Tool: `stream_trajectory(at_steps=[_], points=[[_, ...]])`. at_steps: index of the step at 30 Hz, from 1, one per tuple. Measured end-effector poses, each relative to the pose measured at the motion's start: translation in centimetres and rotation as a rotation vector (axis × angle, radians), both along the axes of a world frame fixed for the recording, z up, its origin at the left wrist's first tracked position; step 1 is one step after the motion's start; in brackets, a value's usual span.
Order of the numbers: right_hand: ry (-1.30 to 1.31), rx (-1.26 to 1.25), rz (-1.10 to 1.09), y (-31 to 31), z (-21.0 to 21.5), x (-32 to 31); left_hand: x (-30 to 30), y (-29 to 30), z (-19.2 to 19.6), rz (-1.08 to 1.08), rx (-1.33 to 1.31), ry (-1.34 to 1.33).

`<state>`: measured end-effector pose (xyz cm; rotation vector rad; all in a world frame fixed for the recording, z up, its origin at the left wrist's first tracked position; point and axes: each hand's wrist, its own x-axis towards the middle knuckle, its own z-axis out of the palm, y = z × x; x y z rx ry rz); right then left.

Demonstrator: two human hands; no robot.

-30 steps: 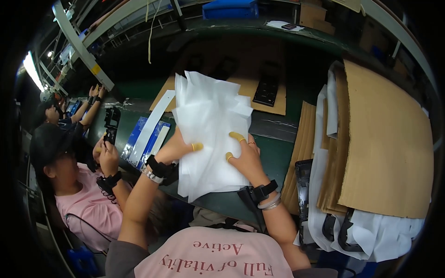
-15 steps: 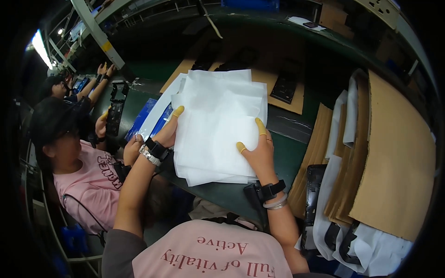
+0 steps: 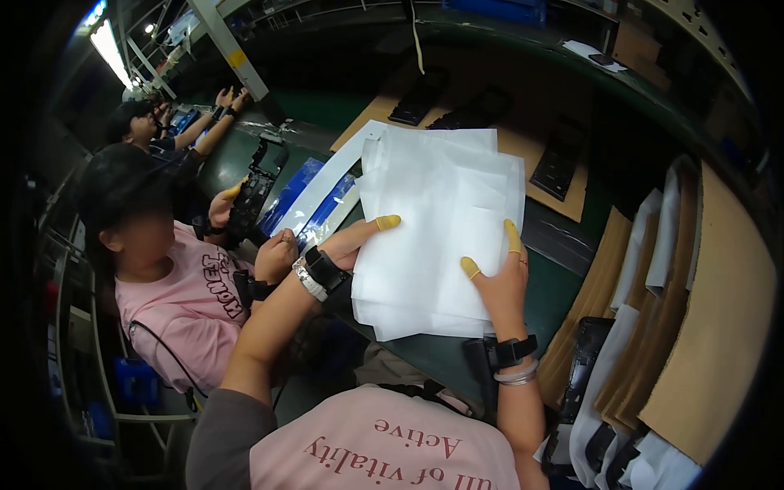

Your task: Placing black plastic components into protective white bags and stacking them with cardboard separators.

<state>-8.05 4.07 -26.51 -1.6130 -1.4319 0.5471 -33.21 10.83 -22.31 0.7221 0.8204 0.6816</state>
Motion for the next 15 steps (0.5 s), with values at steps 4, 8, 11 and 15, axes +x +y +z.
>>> stream_trajectory(at_steps=[4, 8, 11, 15], points=[[-0.002, -0.008, 0.010, 0.1, -0.4, 0.2, -0.6, -0.2, -0.6, -0.068, 0.029, 0.080], [0.006, 0.046, 0.032, 0.2, -0.6, -0.1, -1.0, 0.0, -1.4, -0.016, 0.190, 0.240], [0.035, 0.025, 0.016, 0.4, -1.2, 0.0, -0.7, 0.4, 0.0, 0.092, 0.207, 0.439], [0.104, -0.007, -0.040, 0.6, -1.2, 0.2, -2.8, 3.8, 2.4, 0.324, 0.359, 0.294]])
